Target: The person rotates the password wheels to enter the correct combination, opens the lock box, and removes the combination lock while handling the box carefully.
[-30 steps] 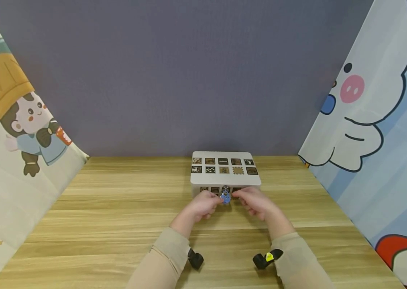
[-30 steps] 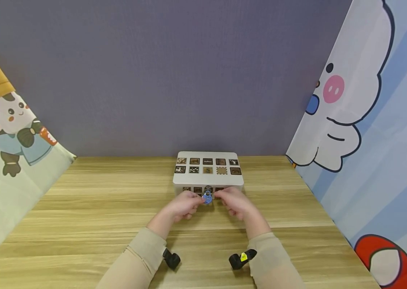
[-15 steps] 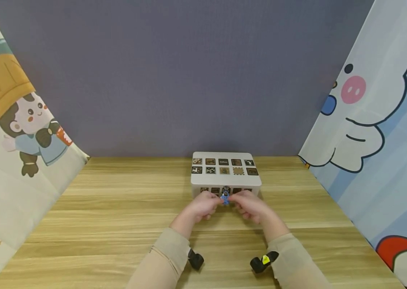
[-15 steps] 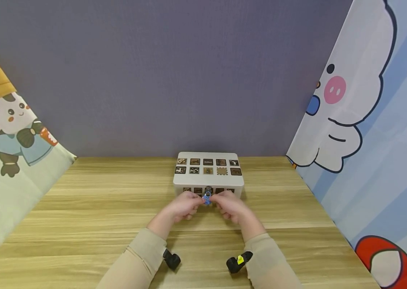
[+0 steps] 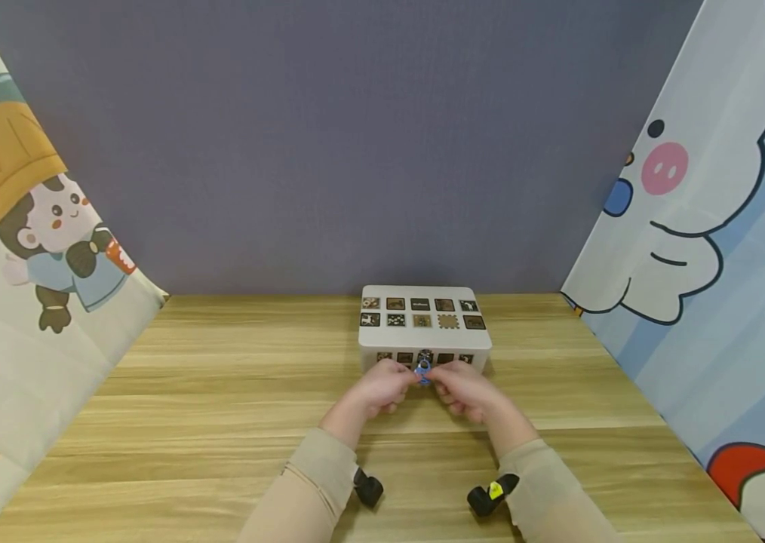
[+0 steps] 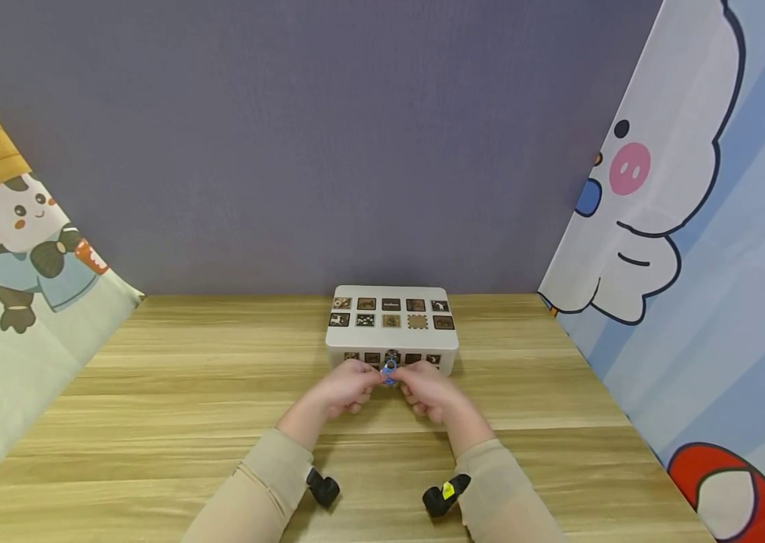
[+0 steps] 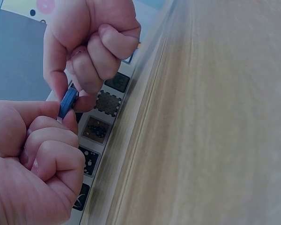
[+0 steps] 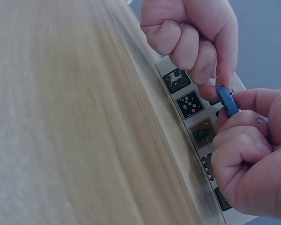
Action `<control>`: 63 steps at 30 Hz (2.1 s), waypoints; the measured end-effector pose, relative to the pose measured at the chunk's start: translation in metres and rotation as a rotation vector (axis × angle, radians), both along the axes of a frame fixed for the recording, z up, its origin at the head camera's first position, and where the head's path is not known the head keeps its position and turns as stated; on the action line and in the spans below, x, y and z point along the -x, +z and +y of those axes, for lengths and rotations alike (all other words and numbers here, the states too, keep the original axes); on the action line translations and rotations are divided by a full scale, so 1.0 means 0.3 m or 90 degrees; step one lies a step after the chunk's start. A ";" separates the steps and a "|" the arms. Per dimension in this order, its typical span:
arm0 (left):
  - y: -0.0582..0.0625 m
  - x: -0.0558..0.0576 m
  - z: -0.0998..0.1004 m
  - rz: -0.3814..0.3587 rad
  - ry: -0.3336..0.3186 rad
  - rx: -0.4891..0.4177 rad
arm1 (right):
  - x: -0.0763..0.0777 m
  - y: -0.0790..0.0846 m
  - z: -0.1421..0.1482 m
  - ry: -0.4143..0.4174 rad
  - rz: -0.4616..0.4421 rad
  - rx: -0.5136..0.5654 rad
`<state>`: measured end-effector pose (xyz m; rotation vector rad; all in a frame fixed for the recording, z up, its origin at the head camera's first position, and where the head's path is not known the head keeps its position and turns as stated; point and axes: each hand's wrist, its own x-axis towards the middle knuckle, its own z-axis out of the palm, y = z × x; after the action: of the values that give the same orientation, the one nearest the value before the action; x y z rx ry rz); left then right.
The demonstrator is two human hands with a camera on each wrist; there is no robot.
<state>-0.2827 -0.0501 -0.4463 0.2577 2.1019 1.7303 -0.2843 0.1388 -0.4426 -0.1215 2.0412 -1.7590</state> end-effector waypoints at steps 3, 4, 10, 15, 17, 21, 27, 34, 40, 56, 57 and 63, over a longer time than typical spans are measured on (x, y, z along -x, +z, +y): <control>-0.002 0.001 0.000 0.001 -0.001 0.000 | 0.000 -0.004 -0.002 -0.001 -0.001 0.003; -0.001 0.001 0.001 0.000 -0.001 -0.001 | 0.000 -0.005 -0.002 0.000 0.001 0.003; 0.000 0.003 -0.002 -0.001 -0.005 -0.001 | 0.000 -0.004 -0.004 -0.001 0.000 0.011; 0.004 0.002 -0.001 -0.004 -0.005 -0.002 | -0.004 0.000 -0.004 0.001 -0.001 0.019; 0.004 0.001 0.000 -0.003 -0.003 0.000 | -0.005 0.001 -0.004 0.001 -0.005 0.023; 0.002 0.001 0.001 0.003 -0.001 0.004 | -0.005 0.000 -0.005 -0.002 -0.009 0.025; 0.004 -0.002 0.003 0.001 0.000 0.005 | -0.007 0.000 -0.004 -0.004 -0.007 0.019; 0.009 -0.005 0.002 -0.003 0.003 0.005 | -0.004 -0.001 -0.007 -0.006 -0.012 0.024; 0.010 -0.006 0.003 -0.002 0.000 0.010 | 0.001 -0.011 -0.006 -0.009 -0.016 0.023; 0.006 -0.003 0.000 0.001 0.000 -0.001 | 0.003 -0.007 0.008 0.001 -0.034 0.036; 0.006 -0.003 0.000 0.001 -0.001 -0.001 | 0.002 -0.005 0.009 0.001 -0.036 0.036; 0.005 -0.001 0.001 -0.003 0.002 -0.004 | 0.002 0.004 0.025 -0.008 -0.054 0.039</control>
<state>-0.2823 -0.0497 -0.4449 0.2519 2.0953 1.7370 -0.2850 0.1462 -0.4414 -0.0512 1.9341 -1.8038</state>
